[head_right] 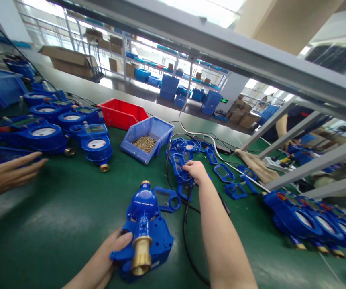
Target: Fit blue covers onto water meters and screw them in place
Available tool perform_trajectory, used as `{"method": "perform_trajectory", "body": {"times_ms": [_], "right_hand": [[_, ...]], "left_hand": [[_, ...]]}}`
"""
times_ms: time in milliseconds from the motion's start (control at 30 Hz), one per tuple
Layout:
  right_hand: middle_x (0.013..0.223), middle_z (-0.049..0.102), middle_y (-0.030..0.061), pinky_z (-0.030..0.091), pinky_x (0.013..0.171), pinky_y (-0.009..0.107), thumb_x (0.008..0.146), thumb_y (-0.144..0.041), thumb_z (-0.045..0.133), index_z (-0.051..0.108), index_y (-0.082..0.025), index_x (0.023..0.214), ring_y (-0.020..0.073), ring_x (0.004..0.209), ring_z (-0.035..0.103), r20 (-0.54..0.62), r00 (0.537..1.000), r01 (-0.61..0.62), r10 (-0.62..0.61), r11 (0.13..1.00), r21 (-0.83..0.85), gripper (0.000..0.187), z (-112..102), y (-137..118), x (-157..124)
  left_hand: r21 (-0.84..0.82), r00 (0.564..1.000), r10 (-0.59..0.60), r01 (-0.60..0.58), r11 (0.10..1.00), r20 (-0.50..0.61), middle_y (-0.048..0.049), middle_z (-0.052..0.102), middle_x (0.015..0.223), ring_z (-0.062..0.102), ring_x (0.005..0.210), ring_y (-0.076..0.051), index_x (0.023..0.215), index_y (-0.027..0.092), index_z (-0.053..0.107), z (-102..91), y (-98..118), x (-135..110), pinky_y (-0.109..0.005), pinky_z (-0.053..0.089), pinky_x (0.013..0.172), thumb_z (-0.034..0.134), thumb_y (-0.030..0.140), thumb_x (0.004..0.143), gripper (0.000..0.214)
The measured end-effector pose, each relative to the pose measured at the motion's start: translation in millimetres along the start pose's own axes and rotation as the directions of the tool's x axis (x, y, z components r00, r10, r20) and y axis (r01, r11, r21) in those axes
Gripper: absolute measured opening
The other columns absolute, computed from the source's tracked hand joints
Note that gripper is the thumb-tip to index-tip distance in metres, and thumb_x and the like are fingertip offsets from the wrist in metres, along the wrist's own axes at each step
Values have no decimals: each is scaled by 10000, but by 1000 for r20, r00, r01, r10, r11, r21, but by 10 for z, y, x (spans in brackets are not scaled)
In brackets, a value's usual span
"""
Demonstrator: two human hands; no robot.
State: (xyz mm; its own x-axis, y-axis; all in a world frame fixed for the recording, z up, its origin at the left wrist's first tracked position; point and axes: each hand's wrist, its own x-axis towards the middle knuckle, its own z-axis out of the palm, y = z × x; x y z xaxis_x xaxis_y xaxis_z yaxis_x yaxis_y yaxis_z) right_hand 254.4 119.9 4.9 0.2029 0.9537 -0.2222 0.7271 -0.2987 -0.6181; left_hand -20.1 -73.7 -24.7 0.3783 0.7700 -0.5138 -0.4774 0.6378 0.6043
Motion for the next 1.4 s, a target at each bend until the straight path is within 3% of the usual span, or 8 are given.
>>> {"method": "perform_trajectory", "body": {"times_ms": [367, 533, 700, 767, 933, 1000, 1167, 1400], "right_hand": [[948, 642, 54, 499, 824, 342, 816, -193, 660, 620, -99, 761, 179, 921, 605, -299, 954, -3, -32, 994, -113, 116, -449, -31, -53], [1232, 565, 135, 512, 724, 314, 763, -197, 596, 709, -92, 850, 247, 1001, 612, -165, 955, 238, -245, 969, -63, 178, -409, -641, -412], [1116, 642, 26, 449, 908, 239, 702, -119, 672, 737, -165, 733, 182, 1058, 589, 298, 789, 567, -538, 824, -13, 86, 248, -1646, -828], [935, 683, 10, 472, 812, 198, 702, -102, 683, 720, -154, 681, 156, 930, 632, 467, 694, 632, -547, 775, -31, 67, 649, -1988, -913], [719, 663, 38, 525, 708, 284, 770, -207, 696, 670, -102, 722, 166, 732, 644, 662, 593, 711, -459, 684, -163, 118, 1602, -2529, -878], [807, 670, 57, 531, 778, 333, 830, -246, 664, 648, -90, 754, 168, 819, 646, 668, 585, 732, -460, 654, -191, 174, 1848, -2635, -813], [1061, 649, 92, 515, 878, 375, 822, -203, 673, 639, -83, 990, 216, 1015, 612, 606, 591, 738, -532, 660, -139, 210, 1944, -2722, -706], [1045, 650, 48, 520, 819, 212, 852, -88, 557, 610, -107, 1112, 121, 946, 623, 425, 590, 692, -686, 701, 171, 267, 848, -2412, -1106]], "left_hand": [[-28, 998, 41, -42, 999, -52, -135, 690, 1015, 636, 987, -291, 994, 125, 600, 102, -206, 45, -372, 477, 903, 772, 499, 592, 575], [-4, 998, 60, -60, 998, 24, -139, 650, 1100, 611, 1018, -265, 1082, 103, 599, 178, -112, -30, -379, 483, 898, 705, 480, 713, 538], [-2, 995, 102, -102, 995, 24, -109, 577, 1212, 560, 1105, -195, 1156, 191, 571, 42, 283, -248, -413, 477, 935, 488, 440, 894, 371], [-4, 992, 126, -126, 992, 15, -153, 584, 1212, 528, 1184, -230, 1226, 136, 521, -211, 693, -444, -466, 442, 880, 420, 451, 924, 447], [22, 971, 224, -223, 975, -86, 61, 714, 953, 542, 1150, -382, 1259, 359, 531, -784, 1618, -803, -505, 493, 787, 398, 606, 820, 521], [17, 980, 188, -188, 982, -60, 71, 703, 1010, 544, 1159, -366, 1284, 363, 501, -684, 1473, -707, -489, 506, 816, 440, 603, 812, 533], [14, 997, 71, -72, 997, 18, -106, 621, 1174, 597, 1078, -234, 1191, 178, 558, -6, 317, -217, -442, 488, 942, 531, 508, 846, 478], [-3, 999, 33, -33, 999, -25, -163, 651, 1123, 593, 1078, -312, 1063, 101, 545, 78, -171, 36, -409, 445, 972, 785, 492, 577, 669]]}}
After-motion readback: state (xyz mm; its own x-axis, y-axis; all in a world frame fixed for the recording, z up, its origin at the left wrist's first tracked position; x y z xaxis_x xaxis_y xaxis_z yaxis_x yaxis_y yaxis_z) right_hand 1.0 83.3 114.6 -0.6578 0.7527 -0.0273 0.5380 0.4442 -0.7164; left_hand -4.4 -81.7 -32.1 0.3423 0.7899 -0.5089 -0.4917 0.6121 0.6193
